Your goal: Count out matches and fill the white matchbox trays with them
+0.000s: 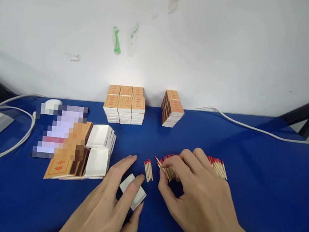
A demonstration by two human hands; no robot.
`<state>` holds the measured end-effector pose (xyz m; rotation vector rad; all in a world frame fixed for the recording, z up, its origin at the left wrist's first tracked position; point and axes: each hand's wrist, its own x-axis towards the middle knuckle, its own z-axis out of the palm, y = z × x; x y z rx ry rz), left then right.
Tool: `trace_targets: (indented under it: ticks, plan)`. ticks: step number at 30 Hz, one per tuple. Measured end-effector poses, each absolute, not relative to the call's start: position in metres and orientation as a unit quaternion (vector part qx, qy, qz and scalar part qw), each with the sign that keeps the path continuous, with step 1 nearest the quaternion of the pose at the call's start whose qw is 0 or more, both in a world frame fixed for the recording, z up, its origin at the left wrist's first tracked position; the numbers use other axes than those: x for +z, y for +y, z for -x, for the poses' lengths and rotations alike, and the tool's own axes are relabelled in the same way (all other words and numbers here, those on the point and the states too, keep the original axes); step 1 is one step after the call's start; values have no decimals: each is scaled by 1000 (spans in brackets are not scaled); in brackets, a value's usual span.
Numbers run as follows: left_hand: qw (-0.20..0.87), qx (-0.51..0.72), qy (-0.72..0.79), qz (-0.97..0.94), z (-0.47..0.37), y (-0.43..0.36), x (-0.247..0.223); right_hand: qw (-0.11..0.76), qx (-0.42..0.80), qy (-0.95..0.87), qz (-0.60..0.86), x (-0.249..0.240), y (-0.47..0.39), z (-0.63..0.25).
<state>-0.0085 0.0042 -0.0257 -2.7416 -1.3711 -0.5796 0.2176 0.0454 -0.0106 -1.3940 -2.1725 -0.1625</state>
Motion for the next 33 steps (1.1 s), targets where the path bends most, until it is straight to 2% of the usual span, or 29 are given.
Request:
trace_targets:
  ticks: [22, 33]
  plan:
    - [29, -170, -403, 899, 13, 2, -31, 257, -112, -815, 507, -15, 46, -218]
    - [30, -160, -405, 900, 11, 4, -29, 273, 9, -824, 496, -15, 43, -216]
